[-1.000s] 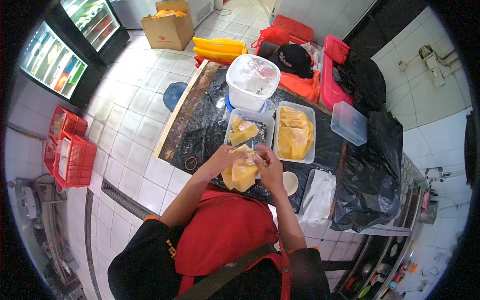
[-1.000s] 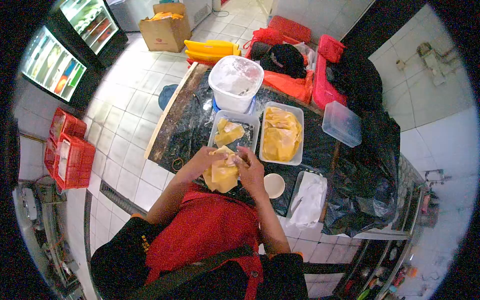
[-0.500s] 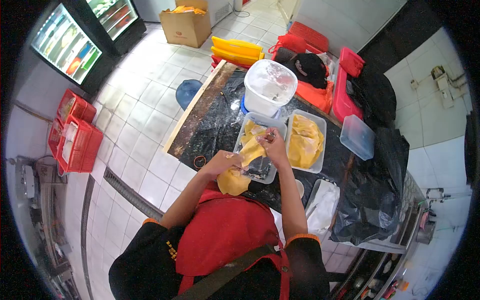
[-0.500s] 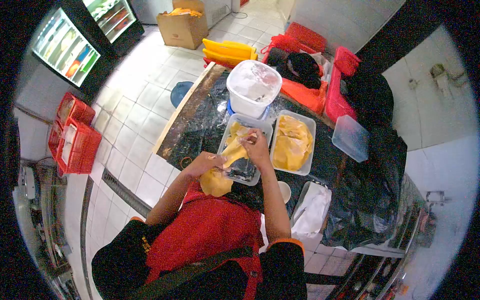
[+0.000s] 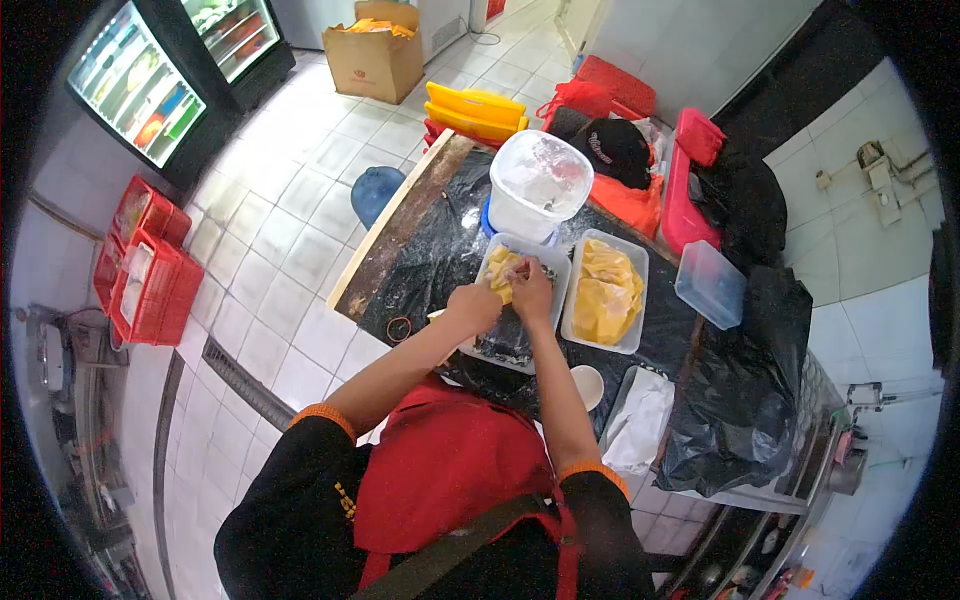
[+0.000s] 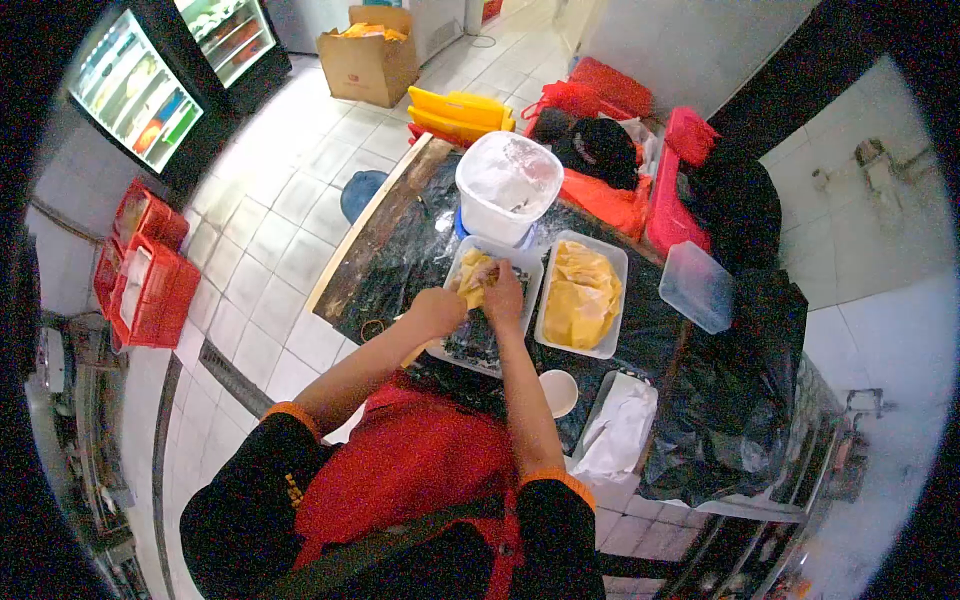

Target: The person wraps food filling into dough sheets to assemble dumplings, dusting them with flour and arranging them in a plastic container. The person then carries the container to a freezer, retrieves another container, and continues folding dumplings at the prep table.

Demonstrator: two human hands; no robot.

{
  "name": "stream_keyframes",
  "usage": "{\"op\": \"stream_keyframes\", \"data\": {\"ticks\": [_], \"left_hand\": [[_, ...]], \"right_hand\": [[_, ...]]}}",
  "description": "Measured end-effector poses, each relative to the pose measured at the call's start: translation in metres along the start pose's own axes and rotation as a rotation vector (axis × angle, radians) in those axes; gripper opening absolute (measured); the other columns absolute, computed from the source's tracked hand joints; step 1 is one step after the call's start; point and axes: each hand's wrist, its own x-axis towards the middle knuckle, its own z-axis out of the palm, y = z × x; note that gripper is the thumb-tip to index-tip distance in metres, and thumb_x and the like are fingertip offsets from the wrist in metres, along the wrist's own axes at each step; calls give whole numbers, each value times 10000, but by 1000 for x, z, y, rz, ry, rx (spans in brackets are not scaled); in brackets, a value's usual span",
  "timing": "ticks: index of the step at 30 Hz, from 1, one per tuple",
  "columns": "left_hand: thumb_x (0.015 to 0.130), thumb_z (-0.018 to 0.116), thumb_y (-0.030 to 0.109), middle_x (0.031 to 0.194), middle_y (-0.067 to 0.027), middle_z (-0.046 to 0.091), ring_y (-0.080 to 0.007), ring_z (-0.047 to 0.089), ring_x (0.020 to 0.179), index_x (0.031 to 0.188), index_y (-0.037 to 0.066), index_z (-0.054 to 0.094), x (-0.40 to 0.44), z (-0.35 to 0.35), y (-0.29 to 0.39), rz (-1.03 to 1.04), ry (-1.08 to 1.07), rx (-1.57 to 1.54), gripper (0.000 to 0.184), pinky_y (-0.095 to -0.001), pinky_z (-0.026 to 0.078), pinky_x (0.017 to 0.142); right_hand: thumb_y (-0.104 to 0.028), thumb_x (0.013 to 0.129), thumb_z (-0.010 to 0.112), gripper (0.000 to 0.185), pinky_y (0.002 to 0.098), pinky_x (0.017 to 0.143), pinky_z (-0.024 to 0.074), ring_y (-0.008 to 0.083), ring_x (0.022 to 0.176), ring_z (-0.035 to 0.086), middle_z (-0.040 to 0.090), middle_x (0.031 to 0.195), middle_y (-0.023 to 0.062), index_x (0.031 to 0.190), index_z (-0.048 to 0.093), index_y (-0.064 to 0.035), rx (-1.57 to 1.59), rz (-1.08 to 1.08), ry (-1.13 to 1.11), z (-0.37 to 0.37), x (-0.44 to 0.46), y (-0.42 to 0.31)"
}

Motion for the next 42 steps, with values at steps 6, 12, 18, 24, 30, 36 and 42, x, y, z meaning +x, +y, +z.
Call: {"op": "stream_keyframes", "data": {"ticks": [6, 12, 18, 24, 30, 36, 42], "left_hand": [[827, 586, 171, 878, -160, 726, -295, 725, 786, 843, 66, 730, 21, 2, 1, 18, -68, 164, 179, -452, 582, 678], [915, 547, 256, 1000, -151, 719, -319, 702, 933, 949, 102, 744, 24, -11, -29, 72, -154, 60, 251, -424, 572, 775], [1053, 393, 296, 1081, -112, 699, -165, 650, 889, 1230, 3, 621, -6, -16, -32, 311, 563, -1471, 411, -305, 520, 830], [1065, 342, 356, 1249, -140, 628, -150, 646, 956, 1366, -15, 467, -18, -47, -8, 236, 612, -1662, 493, -285, 521, 855], [1043, 434, 317, 1216, -130, 624, -203, 634, 1045, 1349, 4, 453, -14, -19, -16, 239, 464, -1182, 438, -363, 516, 926], [1016, 459, 217, 1354, -113, 520, -243, 549, 1216, 1419, 52, 368, -31, -16, 21, 205, -101, -2390, 445, -420, 461, 1026], [963, 551, 75, 1315, -87, 543, -213, 592, 1144, 1437, 79, 350, -39, -12, 23, 219, -81, -2108, 515, -390, 499, 972]], "right_hand": [[-231, 831, 691, 250, 497, 857, 428, 342, 948, 586, 646, 902, 111, 1011, 584, -93, -386, -304, 85, 4, -4, 4], [-198, 874, 639, 287, 482, 917, 431, 350, 966, 590, 633, 971, 116, 1134, 579, -92, -645, -465, 407, -11, -19, -26], [-274, 940, 631, 506, 371, 895, 496, 230, 1030, 629, 653, 1140, 159, 1364, 436, -77, 822, 93, -344, -59, -63, -88], [-45, 881, 691, 542, 303, 889, 513, 158, 1040, 620, 654, 1142, 141, 1359, 435, -54, 793, 52, -356, -79, -79, -126], [52, 812, 710, 540, 273, 849, 528, 152, 1017, 632, 662, 1112, 122, 1302, 494, -21, 805, 16, -110, -89, -83, -127], [-88, 786, 750, 387, 376, 901, 477, 272, 977, 630, 671, 1068, 91, 1152, 625, -72, -190, -449, 325, -111, -94, -117], [-155, 775, 767, 344, 391, 894, 462, 284, 939, 622, 667, 1008, 96, 1091, 651, -85, -131, -371, 101, -123, -101, -108]]}}
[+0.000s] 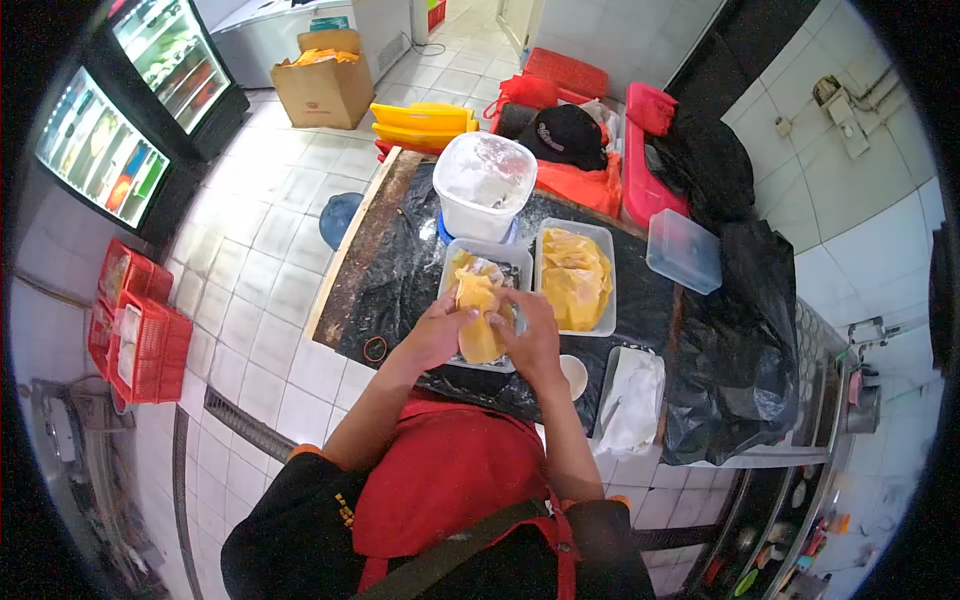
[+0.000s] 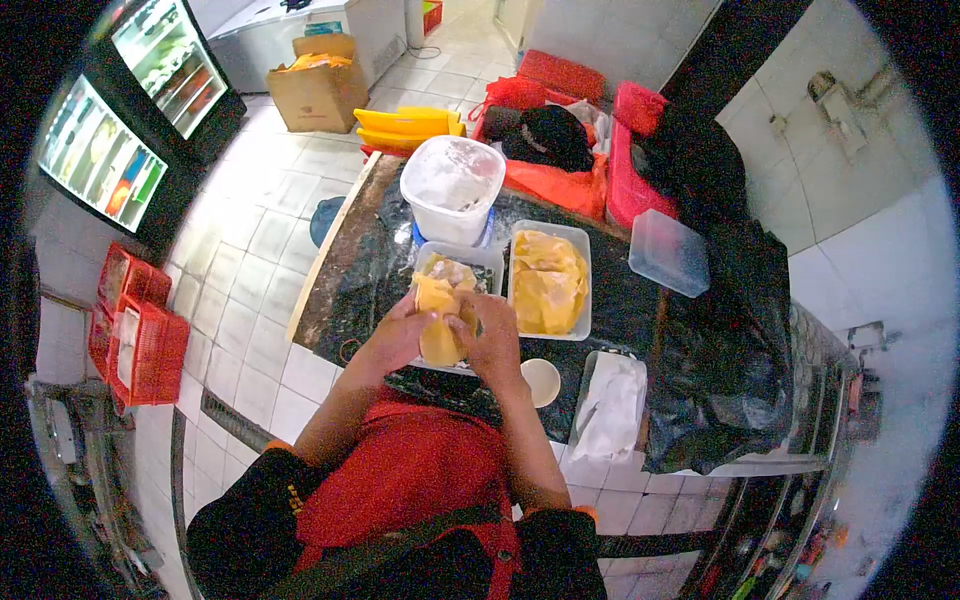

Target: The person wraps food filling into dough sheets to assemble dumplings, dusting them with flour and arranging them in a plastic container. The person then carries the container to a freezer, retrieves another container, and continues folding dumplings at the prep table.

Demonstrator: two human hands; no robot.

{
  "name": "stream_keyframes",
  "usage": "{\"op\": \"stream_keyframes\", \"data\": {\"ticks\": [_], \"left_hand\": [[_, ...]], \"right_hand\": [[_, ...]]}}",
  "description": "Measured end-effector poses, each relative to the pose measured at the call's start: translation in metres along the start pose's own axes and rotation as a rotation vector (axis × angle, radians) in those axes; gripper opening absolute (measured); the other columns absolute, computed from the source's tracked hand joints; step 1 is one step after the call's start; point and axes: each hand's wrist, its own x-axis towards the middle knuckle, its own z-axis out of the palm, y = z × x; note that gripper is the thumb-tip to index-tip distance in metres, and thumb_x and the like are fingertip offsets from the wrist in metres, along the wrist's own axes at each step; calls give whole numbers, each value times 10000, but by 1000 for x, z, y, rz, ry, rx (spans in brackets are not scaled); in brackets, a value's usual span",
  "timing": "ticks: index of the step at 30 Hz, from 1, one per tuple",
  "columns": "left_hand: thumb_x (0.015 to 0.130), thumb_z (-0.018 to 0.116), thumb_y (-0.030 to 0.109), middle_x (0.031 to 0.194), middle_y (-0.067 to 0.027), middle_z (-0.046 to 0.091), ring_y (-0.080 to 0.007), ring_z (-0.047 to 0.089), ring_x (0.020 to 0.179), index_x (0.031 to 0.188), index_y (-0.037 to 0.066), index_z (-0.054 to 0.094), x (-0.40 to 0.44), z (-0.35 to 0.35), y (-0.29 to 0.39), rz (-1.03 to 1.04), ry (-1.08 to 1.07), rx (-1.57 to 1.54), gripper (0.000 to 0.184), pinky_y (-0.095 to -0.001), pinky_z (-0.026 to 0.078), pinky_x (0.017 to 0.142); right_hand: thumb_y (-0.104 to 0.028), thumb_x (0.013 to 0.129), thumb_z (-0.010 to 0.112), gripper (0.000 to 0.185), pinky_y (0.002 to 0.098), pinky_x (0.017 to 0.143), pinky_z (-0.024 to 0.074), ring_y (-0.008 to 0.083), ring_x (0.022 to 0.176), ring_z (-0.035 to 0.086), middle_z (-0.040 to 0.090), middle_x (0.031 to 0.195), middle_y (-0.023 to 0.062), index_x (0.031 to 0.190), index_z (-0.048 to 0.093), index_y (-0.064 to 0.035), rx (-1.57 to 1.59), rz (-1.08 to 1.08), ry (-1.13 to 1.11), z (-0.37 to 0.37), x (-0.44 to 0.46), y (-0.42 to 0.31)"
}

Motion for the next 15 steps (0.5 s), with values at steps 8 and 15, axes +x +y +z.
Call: {"op": "stream_keyframes", "data": {"ticks": [8, 15], "left_hand": [[902, 664, 102, 1142, -82, 643, -207, 666, 995, 1289, 31, 504, 3, 10, -21, -58, 178, 79, 425, -372, 566, 855], [877, 705, 124, 1057, -94, 674, -200, 683, 924, 1187, -9, 576, 10, -5, -10, 49, 394, 80, 361, -349, 570, 800]], "right_hand": [[-155, 820, 737, 312, 374, 769, 534, 274, 850, 677, 688, 977, 120, 1097, 622, -68, 343, 321, 96, 6, -24, 19], [-302, 856, 686, 400, 511, 1110, 279, 404, 1337, 352, 416, 1437, 199, 1172, 627, -63, -368, 356, 33, -36, -109, 69]]}}
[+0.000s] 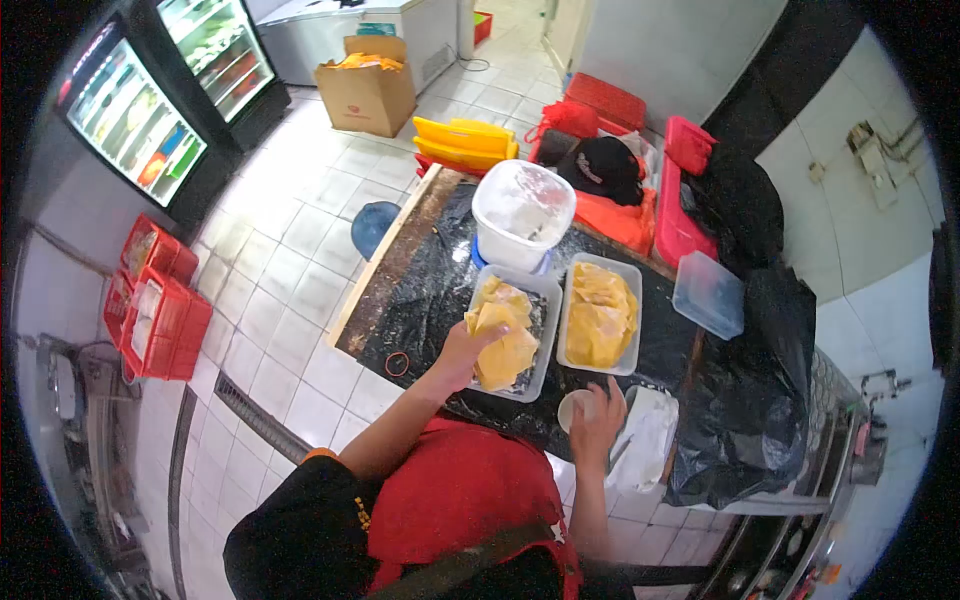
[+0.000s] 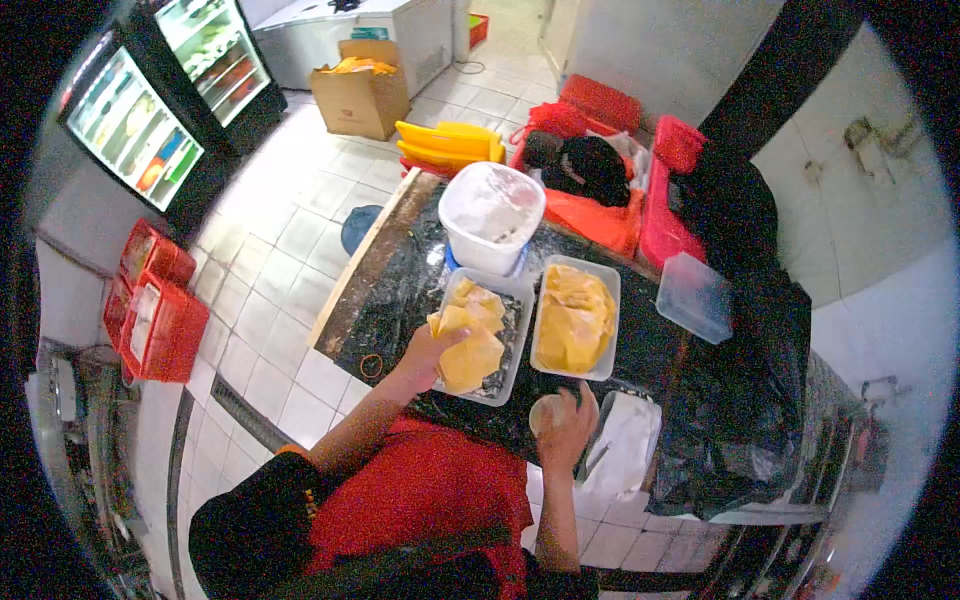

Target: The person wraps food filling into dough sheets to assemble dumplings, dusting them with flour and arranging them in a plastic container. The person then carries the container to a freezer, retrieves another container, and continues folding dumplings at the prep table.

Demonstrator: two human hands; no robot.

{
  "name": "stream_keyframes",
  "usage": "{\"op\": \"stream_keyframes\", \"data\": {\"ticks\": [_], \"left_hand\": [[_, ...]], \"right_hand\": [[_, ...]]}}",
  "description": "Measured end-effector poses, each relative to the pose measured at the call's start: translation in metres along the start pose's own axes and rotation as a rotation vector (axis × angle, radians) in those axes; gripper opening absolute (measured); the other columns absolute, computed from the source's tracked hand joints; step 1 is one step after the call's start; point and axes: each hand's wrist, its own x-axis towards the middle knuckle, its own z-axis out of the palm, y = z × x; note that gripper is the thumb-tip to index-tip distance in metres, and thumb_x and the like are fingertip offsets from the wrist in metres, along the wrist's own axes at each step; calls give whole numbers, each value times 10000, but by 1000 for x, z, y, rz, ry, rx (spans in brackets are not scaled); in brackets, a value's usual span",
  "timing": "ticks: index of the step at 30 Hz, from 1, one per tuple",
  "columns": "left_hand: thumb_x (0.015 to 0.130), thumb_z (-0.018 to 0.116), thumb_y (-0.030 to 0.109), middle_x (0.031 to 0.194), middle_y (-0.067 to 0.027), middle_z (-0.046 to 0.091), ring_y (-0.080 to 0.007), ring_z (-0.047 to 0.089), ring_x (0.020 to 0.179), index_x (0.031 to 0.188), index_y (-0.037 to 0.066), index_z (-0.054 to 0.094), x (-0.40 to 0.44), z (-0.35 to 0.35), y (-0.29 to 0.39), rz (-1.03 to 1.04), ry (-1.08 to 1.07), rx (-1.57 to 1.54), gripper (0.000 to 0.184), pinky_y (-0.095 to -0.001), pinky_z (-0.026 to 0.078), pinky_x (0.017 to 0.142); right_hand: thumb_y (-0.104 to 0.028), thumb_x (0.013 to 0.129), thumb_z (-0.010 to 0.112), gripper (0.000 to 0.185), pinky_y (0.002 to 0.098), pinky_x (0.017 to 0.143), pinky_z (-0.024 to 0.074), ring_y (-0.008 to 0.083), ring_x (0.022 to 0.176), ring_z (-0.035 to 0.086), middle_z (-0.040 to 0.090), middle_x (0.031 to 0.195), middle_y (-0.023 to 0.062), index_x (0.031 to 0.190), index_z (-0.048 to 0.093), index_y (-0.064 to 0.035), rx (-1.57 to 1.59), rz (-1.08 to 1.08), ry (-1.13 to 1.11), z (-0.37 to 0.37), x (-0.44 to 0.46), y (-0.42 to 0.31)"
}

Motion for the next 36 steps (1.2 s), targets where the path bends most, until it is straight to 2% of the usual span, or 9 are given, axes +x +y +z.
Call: {"op": "stream_keyframes", "data": {"ticks": [4, 9, 11, 14, 19, 24, 31, 33, 36], "left_hand": [[847, 741, 123, 1036, -94, 682, -184, 685, 903, 1141, -21, 603, -5, 1, 8, 87, 17, 269, 356, -323, 567, 779], [831, 759, 120, 1014, -89, 697, -177, 686, 879, 1118, -6, 629, -17, 22, 17, 26, 9, 340, 340, -315, 564, 770], [820, 761, 96, 1033, -92, 694, -176, 683, 898, 1113, -9, 631, -22, 30, 17, -13, -107, 232, 337, -312, 563, 769], [818, 754, 79, 1051, -87, 689, -175, 679, 913, 1120, -13, 626, -26, 33, 15, -9, -182, 375, 341, -313, 561, 785], [810, 761, 88, 1007, -69, 688, -156, 680, 868, 1125, -7, 626, -40, 40, 26, 35, -184, 438, 356, -302, 562, 772], [838, 739, 97, 1053, -66, 679, -139, 657, 908, 1151, -21, 620, -35, 18, 20, 5, -100, 262, 355, -301, 546, 808], [801, 767, 143, 910, -46, 704, -112, 647, 826, 1061, -2, 683, -36, 13, 38, 15, -140, 706, 310, -281, 536, 731], [797, 770, 174, 891, -37, 698, -112, 633, 788, 1051, 10, 682, -29, 7, 32, 48, -218, 843, 315, -283, 527, 700], [872, 712, 293, 870, -33, 688, -114, 627, 775, 1046, 8, 676, -26, 4, 23, 5, -208, 722, 336, -282, 517, 675]], "right_hand": [[-357, 896, 622, 363, 559, 1141, 215, 488, 1412, 177, 236, 1554, 202, 1180, 672, -136, -281, 65, -90, 10, -37, 15], [-346, 942, 572, 327, 547, 1144, 205, 495, 1400, 219, 249, 1546, 226, 1159, 684, -129, -196, 135, -182, -5, -20, -8], [-342, 956, 553, 319, 555, 1145, 182, 476, 1413, 222, 239, 1557, 220, 1177, 683, -153, 299, -44, -105, -20, 4, -25], [-344, 960, 547, 325, 550, 1142, 186, 462, 1421, 230, 250, 1556, 220, 1201, 675, -168, 560, -158, -126, -39, 31, -69], [-356, 927, 587, 374, 481, 1137, 260, 439, 1399, 302, 316, 1522, 236, 1234, 648, -151, 187, -466, -77, -23, 55, -81], [-185, 868, 695, 335, 390, 933, 490, 299, 1051, 645, 684, 1109, 142, 1187, 655, -91, 901, 82, -292, 18, 49, -84], [-106, 892, 668, 197, 320, 847, 514, 159, 980, 654, 701, 1039, 104, 1085, 667, -66, 452, -275, -104, 12, 44, -86], [-67, 880, 675, 258, 327, 869, 516, 177, 987, 654, 697, 1025, 92, 1133, 633, -46, 813, 22, -245, 16, 46, -86], [-45, 864, 693, 301, 315, 877, 515, 177, 977, 651, 690, 1021, 91, 1149, 601, -11, 977, 89, -355, 26, 47, -72]]}}
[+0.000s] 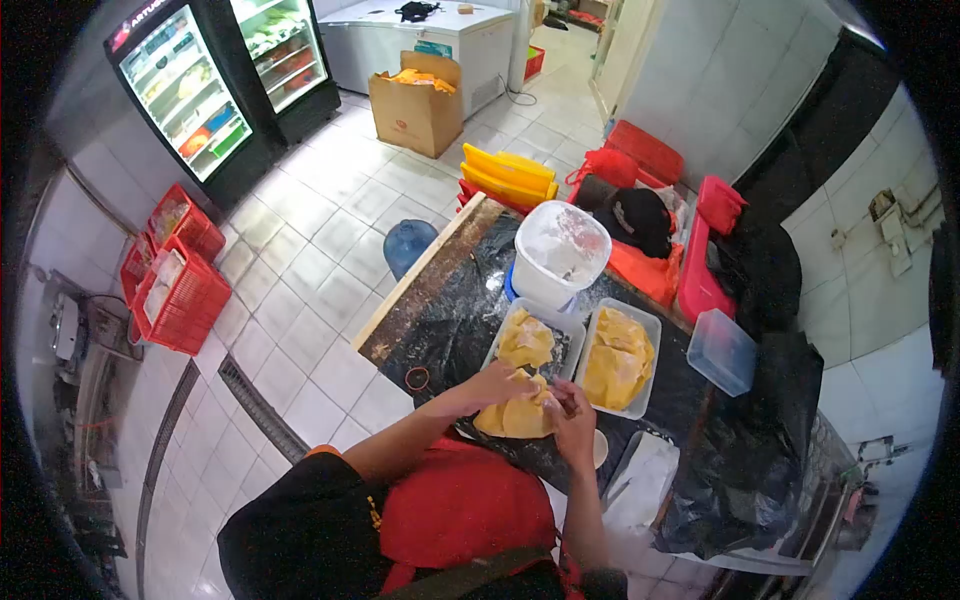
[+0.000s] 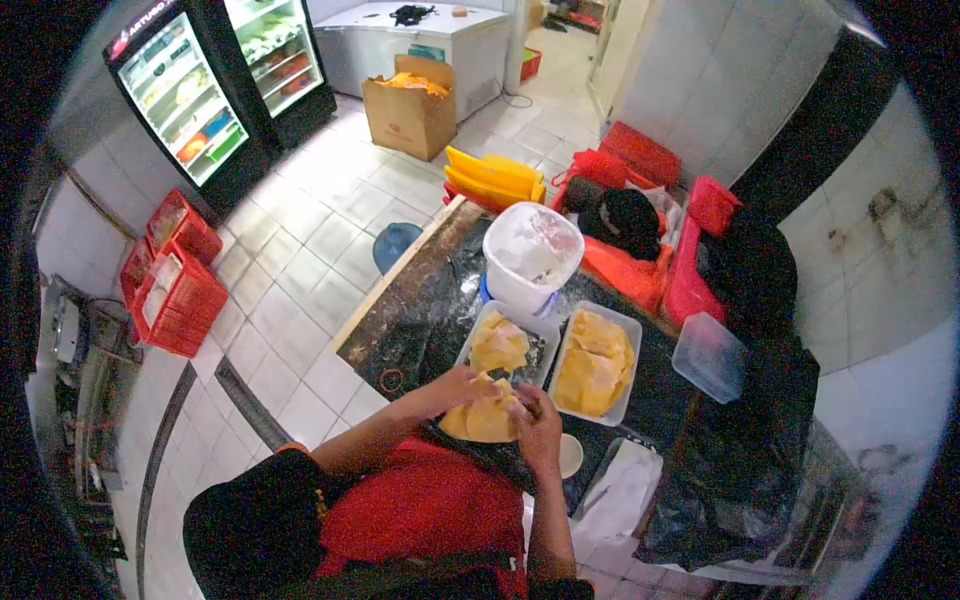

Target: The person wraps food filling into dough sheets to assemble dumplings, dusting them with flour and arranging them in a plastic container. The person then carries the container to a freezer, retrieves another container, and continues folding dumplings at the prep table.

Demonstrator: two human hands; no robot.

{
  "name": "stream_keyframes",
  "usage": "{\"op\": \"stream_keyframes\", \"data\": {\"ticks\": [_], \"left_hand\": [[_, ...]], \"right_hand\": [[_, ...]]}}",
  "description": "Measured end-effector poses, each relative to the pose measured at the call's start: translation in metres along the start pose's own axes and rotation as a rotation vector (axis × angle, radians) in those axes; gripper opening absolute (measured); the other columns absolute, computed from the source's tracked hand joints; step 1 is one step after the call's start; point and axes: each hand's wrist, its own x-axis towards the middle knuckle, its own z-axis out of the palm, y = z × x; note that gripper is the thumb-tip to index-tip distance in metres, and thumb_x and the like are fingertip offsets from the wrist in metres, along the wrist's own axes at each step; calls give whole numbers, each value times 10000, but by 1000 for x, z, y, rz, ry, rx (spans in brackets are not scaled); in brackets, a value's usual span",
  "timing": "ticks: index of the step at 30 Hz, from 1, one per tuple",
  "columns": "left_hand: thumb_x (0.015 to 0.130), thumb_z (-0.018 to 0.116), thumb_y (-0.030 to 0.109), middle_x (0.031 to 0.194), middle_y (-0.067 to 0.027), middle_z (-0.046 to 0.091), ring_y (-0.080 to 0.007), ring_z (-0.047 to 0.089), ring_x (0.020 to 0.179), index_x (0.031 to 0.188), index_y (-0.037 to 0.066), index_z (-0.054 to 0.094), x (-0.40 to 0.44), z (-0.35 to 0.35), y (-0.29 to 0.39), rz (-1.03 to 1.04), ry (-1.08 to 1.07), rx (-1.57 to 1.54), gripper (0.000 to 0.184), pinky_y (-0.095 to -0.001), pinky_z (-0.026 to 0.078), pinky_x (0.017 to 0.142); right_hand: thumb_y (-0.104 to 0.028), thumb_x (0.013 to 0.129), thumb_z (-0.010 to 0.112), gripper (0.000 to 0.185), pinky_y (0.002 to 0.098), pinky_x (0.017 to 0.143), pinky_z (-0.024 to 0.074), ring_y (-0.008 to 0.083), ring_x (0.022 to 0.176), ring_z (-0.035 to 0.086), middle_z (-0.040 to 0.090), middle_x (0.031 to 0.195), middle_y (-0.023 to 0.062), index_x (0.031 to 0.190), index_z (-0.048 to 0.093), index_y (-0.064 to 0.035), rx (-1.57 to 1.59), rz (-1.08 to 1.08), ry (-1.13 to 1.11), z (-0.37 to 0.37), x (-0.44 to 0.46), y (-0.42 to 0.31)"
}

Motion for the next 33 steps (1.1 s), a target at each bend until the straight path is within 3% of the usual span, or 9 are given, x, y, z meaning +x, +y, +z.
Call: {"op": "stream_keyframes", "data": {"ticks": [5, 9, 13, 15, 16, 22, 24, 28, 33], "left_hand": [[943, 627, 367, 851, -42, 677, -105, 626, 716, 1077, -1, 663, 3, -1, -60, -204, -14, -364, 393, -273, 511, 617], [942, 629, 330, 831, -90, 699, -135, 664, 665, 1114, -27, 648, -20, -19, -50, -178, 41, -66, 396, -287, 525, 592], [955, 564, 179, 1049, -141, 692, -195, 711, 851, 1218, 75, 628, -37, -34, -40, -197, 181, 532, 290, -321, 575, 732], [937, 559, 162, 1190, -148, 643, -240, 714, 793, 1206, 89, 628, -28, -41, -68, 507, 204, 1052, 287, -374, 587, 695], [914, 562, 184, 1319, -142, 567, -301, 710, 768, 1222, 93, 613, -25, -38, -61, 484, 85, 1143, 325, -421, 588, 683], [843, 627, 229, 1112, -178, 676, -321, 711, 789, 922, 54, 723, 23, -12, -37, 75, 14, 1352, 214, -433, 576, 706], [823, 632, 206, 1039, -185, 691, -317, 712, 789, 875, 50, 727, 33, -16, -31, 46, -45, 1379, 190, -435, 575, 709], [864, 584, 206, 831, -176, 702, -355, 703, 761, 773, 44, 707, 49, -22, -54, 126, -80, 1424, 223, -478, 567, 649], [965, 500, 268, 983, -182, 705, -348, 688, 890, 1059, 42, 676, 33, -44, -29, 165, -85, 1125, 301, -409, 551, 792]], "right_hand": [[-70, 854, 715, 244, 281, 807, 511, 134, 898, 635, 671, 960, 67, 1057, 602, 2, -36, 143, -30, 2, 6, 32], [-84, 857, 716, 190, 256, 748, 496, 98, 836, 607, 650, 901, 33, 986, 599, -9, 25, 216, -88, 14, 28, 47], [-125, 838, 731, 232, 285, 769, 506, 146, 835, 641, 671, 909, 65, 997, 607, -11, -83, 165, -100, 29, 81, 59], [-189, 811, 745, 293, 348, 805, 516, 240, 867, 678, 695, 942, 112, 1016, 620, -21, -364, 13, -79, 38, 110, 88], [-189, 811, 745, 293, 348, 805, 516, 240, 867, 678, 695, 942, 112, 1016, 620, -21, -365, 14, -75, 40, 114, 90], [-206, 788, 761, 308, 337, 765, 527, 219, 871, 700, 722, 917, 112, 1010, 649, -23, -556, 22, -19, 44, 114, 88], [-226, 781, 736, 283, 415, 830, 513, 327, 924, 674, 705, 971, 135, 982, 633, -55, -571, -20, -36, 46, 114, 84], [-218, 777, 729, 273, 444, 815, 509, 342, 897, 660, 699, 928, 133, 988, 633, -73, -640, -56, -72, 51, 119, 78], [-230, 776, 729, 323, 493, 818, 480, 359, 942, 604, 670, 960, 142, 1054, 615, -111, -789, -254, -17, 54, 117, 92]]}}
